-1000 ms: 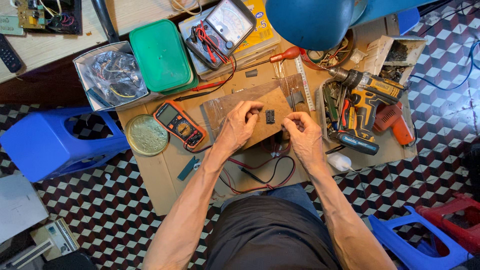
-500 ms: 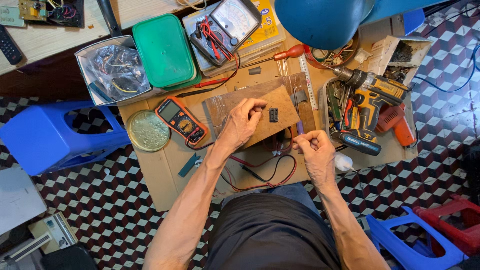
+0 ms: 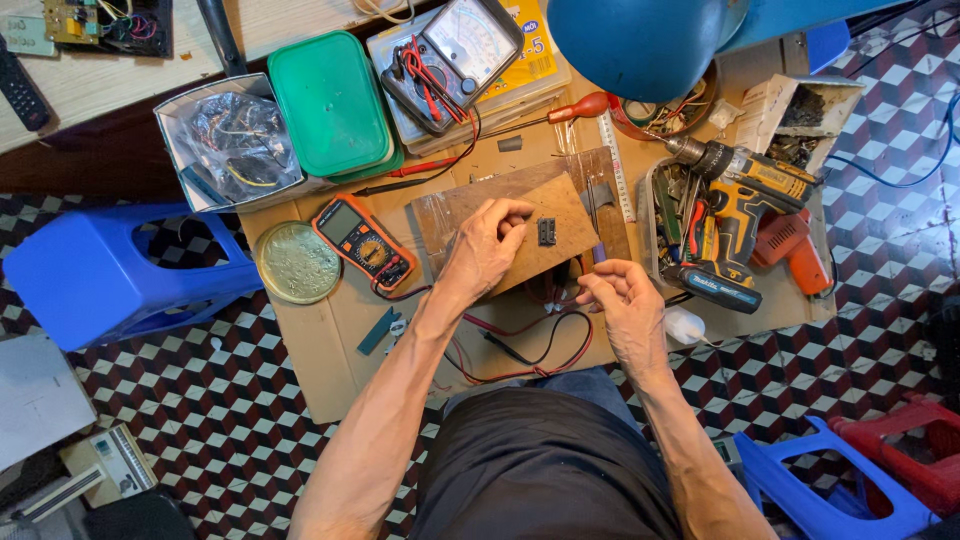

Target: The person marks and drills holes into small black electronic components on a wooden board. They use a pen to mark positions, then a cordless drill to create holes, and finally use pliers to trim wires on a nearby motor.

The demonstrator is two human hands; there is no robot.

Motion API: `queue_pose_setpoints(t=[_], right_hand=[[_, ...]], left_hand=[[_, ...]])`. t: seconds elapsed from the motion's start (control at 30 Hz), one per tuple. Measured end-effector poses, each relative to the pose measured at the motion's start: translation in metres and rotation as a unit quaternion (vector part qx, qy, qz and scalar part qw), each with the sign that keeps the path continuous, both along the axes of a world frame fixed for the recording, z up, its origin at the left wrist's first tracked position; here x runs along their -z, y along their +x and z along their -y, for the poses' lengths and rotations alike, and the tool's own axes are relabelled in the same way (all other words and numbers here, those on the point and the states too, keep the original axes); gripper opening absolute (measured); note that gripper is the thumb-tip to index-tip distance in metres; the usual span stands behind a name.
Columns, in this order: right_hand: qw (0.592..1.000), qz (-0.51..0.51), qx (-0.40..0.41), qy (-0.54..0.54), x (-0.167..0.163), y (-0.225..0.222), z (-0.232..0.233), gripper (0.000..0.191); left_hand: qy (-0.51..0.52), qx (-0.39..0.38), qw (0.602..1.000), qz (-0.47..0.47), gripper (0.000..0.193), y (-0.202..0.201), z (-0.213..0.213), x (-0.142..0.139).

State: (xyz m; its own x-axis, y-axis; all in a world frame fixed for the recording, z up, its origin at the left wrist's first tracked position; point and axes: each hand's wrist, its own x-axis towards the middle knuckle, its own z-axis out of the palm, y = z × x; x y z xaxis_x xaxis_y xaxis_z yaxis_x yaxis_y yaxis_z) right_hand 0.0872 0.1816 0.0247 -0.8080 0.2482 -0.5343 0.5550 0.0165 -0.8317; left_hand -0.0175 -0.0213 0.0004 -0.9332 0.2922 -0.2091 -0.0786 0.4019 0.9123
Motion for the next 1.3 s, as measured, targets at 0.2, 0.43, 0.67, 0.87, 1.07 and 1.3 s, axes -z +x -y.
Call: queue_pose_setpoints(t=[0.2,0.43,0.67,0.87,1.07,1.3], right_hand=[[1.000,-0.003,0.006,-0.003,-0.002,0.001,-0.002,0.026],[0.961,-0.109,0.214,0.141,0.025,0.014,-0.098,0.025],[0.945,0.060,0.160,0.280,0.073,-0.015,-0.189,0.048],[0.986,0.088,0.131,0.060,0.086,-0.048,-0.180,0.034],[0.989,0.088,0.116,0.006,0.078,-0.050,-0.183,0.022],[0.989,0.035,0.127,0.069,0.006,-0.001,-0.168,0.025]], left_hand=[[-0.026,0.004,0.998,-0.051,0.021,0.006,-0.003,-0.004],[0.007,-0.021,0.998,-0.060,0.021,0.016,-0.001,-0.007],[-0.004,-0.024,0.999,-0.030,0.025,0.015,-0.004,-0.009],[-0.003,-0.044,0.999,0.020,0.024,0.011,-0.005,-0.007],[-0.031,-0.155,0.986,-0.052,0.023,0.042,-0.019,-0.037],[0.045,-0.128,0.980,0.149,0.026,0.151,-0.014,-0.105]])
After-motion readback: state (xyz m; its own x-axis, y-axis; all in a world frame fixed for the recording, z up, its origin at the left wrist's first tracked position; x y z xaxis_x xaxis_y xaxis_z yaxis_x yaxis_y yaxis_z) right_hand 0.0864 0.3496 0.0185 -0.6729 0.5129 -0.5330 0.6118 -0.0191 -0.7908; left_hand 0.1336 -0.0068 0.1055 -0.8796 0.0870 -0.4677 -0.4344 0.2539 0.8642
